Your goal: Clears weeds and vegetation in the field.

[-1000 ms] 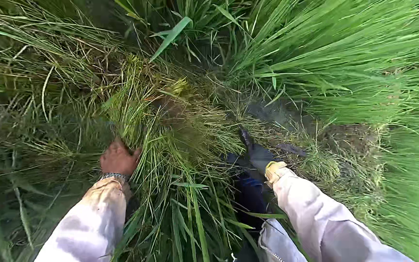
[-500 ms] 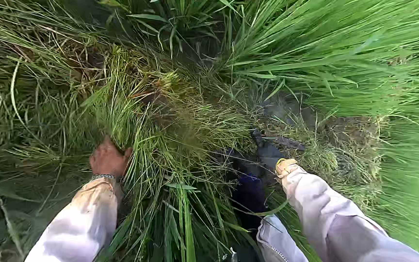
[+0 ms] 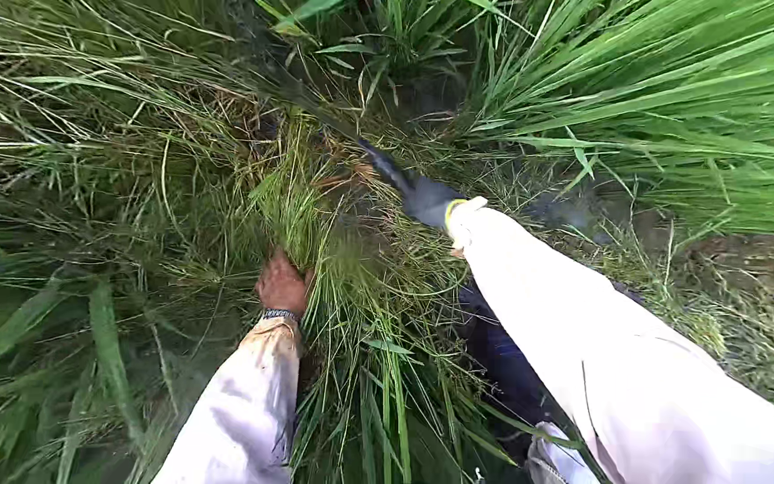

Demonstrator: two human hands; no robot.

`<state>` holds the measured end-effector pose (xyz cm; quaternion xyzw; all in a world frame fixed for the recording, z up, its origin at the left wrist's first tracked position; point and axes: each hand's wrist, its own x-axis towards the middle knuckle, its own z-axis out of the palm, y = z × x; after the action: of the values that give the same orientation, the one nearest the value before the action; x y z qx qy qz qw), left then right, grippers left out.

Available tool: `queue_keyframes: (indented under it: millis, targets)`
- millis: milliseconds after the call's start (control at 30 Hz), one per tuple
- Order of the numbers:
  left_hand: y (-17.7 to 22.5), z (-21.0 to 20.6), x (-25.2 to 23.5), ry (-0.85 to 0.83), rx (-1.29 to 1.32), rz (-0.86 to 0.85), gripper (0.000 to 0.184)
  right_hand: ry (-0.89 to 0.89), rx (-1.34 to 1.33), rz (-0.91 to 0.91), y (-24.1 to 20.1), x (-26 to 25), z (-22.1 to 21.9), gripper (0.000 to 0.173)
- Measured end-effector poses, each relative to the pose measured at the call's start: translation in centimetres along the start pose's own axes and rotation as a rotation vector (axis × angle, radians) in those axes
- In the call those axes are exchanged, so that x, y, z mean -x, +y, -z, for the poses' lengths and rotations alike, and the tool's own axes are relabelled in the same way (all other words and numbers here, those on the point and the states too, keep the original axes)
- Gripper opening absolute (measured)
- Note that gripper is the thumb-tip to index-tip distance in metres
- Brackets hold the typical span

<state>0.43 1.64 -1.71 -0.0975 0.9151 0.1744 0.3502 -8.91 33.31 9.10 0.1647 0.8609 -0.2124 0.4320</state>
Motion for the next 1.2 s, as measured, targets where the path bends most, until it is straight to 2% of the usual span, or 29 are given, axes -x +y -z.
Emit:
queue_keyframes:
  millis: [67,100,133,200,267,333,400,433,467,500,533,600,633,667,733,800,900,967,1033,1100,1133,1167,1200]
  targets:
    - [-0.4,0.6,-0.4,-0.007,0.037,-0.020,0.086,0.094,0.001,-0.195,12.1,3.8,-2.2,0.042]
    - [-0.8,0.8,-0.6,-0.010,0.057,-0.022,0.086,0.034,0.026,-0.283,15.1,5.9,-1.9,0.047]
    - [-1.1,0.6,-0.7,-0.015,0.080,-0.020,0.086,-0.025,0.058,-0.344,15.6,8.1,-1.2,0.052]
    - [-1.0,0.1,-0.6,-0.020,0.118,-0.018,0.087,-0.050,0.136,-0.383,11.6,11.5,0.3,0.049]
    - [-0.4,0.2,-0.6,-0.021,0.140,-0.006,0.087,0.007,0.163,-0.277,6.3,11.7,0.7,0.045]
    - [-0.4,0.4,-0.5,-0.024,0.122,0.002,0.086,0.114,0.162,-0.125,1.2,8.2,0.6,0.049]
    - [-0.8,0.4,-0.3,-0.022,0.079,-0.021,0.085,0.143,0.170,-0.022,-4.2,3.7,1.5,0.057]
    - [-1.2,0.4,-0.5,-0.014,0.068,-0.037,0.084,0.143,0.174,0.019,-5.5,1.6,2.0,0.057]
    - [-1.6,0.3,-0.6,0.000,0.067,-0.051,0.083,0.137,0.171,0.041,-5.1,-0.2,2.2,0.054]
    - [-2.0,0.0,-0.8,0.020,0.070,-0.057,0.083,0.110,0.161,0.040,-2.6,-1.4,1.9,0.049]
    - [-2.3,-0.3,-0.9,0.028,0.071,-0.055,0.083,0.081,0.154,-0.004,1.9,-1.8,0.9,0.048]
    - [-1.8,-0.4,-0.8,-0.006,0.075,-0.037,0.084,0.064,0.155,-0.230,13.5,2.2,-1.8,0.054]
    - [-1.5,0.0,-1.0,-0.020,0.077,-0.029,0.084,0.064,0.163,-0.333,17.8,5.0,-2.1,0.055]
    - [-1.7,0.4,-1.3,-0.026,0.076,-0.020,0.085,0.024,0.180,-0.406,19.7,7.4,-1.9,0.057]
    - [-2.4,-0.1,-1.2,-0.039,0.058,-0.021,0.085,-0.028,0.204,-0.440,19.2,11.5,-1.0,0.056]
    - [-1.7,0.0,-1.7,-0.049,0.041,-0.021,0.086,-0.074,0.200,-0.356,14.6,14.0,1.1,0.054]
    - [-0.5,0.3,-1.3,-0.055,0.012,0.028,0.086,-0.056,0.044,-0.317,7.1,13.0,4.1,0.046]
    - [-0.2,-0.1,-1.2,-0.043,-0.001,0.037,0.086,0.018,-0.114,-0.282,3.7,9.6,5.5,0.038]
    - [-0.3,-0.4,-1.4,-0.023,0.001,0.032,0.086,0.131,-0.133,-0.264,5.0,4.1,4.8,0.031]
    - [-0.6,-0.2,-1.2,-0.012,0.018,0.013,0.086,0.049,-0.053,-0.425,7.5,0.9,3.4,0.039]
    - [-0.7,-0.2,-1.0,-0.024,0.018,0.008,0.085,-0.040,-0.040,-0.464,10.2,1.2,2.4,0.041]
    - [-0.8,-0.2,-0.9,-0.031,0.015,0.003,0.085,-0.126,-0.004,-0.393,14.2,3.1,1.5,0.042]
    - [-0.9,0.0,-1.2,-0.032,0.015,-0.004,0.085,-0.103,0.054,-0.247,18.5,5.0,0.6,0.042]
